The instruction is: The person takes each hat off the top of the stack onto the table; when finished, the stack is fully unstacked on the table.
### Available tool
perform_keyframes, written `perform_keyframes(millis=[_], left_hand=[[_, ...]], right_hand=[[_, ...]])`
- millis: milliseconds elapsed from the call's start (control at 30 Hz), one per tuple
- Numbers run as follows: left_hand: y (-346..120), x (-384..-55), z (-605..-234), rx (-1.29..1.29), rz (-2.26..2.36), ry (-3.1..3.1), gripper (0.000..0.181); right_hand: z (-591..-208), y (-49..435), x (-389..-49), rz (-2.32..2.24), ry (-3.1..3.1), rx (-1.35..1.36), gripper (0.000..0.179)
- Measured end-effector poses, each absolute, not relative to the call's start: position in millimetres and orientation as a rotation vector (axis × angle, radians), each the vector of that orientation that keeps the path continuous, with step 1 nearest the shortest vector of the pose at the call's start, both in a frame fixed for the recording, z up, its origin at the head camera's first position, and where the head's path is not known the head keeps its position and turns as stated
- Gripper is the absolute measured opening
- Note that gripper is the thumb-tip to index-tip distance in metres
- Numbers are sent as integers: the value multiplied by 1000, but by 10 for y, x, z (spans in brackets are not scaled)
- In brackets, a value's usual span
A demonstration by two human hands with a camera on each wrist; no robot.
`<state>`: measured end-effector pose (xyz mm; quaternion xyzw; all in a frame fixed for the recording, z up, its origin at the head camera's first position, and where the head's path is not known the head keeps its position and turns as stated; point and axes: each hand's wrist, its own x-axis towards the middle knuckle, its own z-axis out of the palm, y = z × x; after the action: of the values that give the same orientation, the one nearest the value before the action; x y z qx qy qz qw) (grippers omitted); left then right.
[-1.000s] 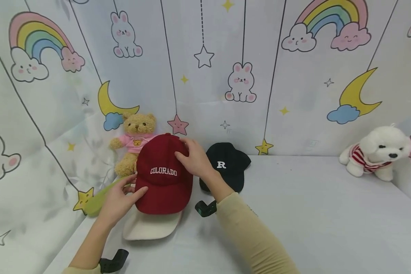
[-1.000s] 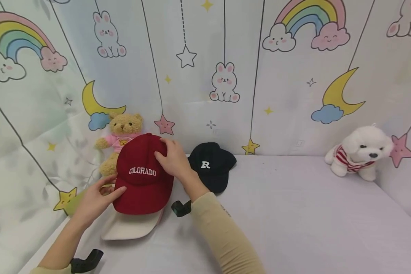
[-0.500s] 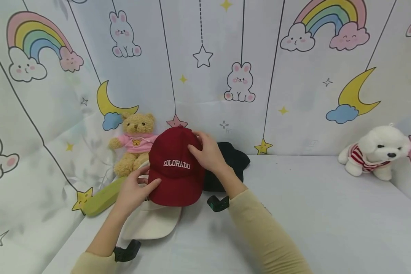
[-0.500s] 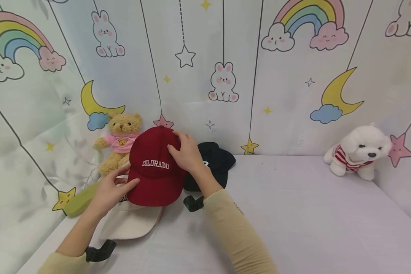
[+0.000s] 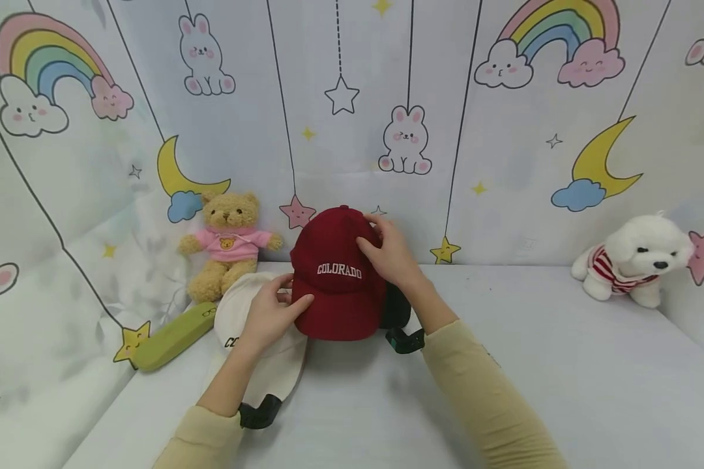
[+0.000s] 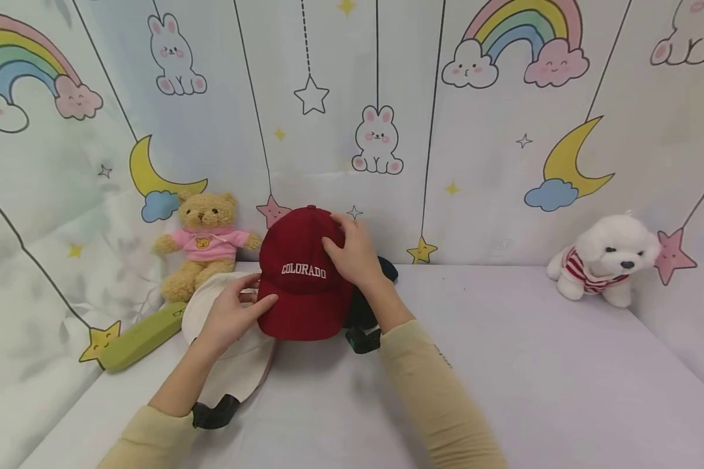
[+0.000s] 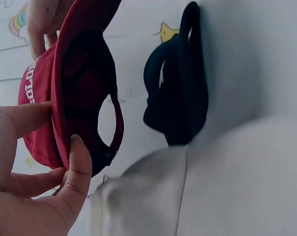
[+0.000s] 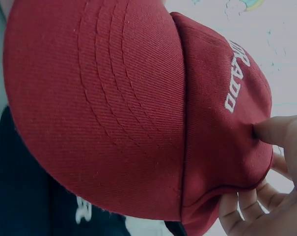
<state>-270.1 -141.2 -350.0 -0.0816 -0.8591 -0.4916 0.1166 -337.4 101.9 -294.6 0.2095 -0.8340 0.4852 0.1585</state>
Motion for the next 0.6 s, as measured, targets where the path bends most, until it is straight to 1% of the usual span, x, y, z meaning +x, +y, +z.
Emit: perform_keyframes(millis=[367, 600], left_hand=[[-871, -2823, -3496, -279, -1490, -2430, 57], [-611, -2893, -3536, -366, -1512, -2428, 56]], right_hand=[[-2884, 1497, -3375, 1246, -2391, 508, 46], [-2921, 1791, -3416, 1204, -2401, 463, 44]])
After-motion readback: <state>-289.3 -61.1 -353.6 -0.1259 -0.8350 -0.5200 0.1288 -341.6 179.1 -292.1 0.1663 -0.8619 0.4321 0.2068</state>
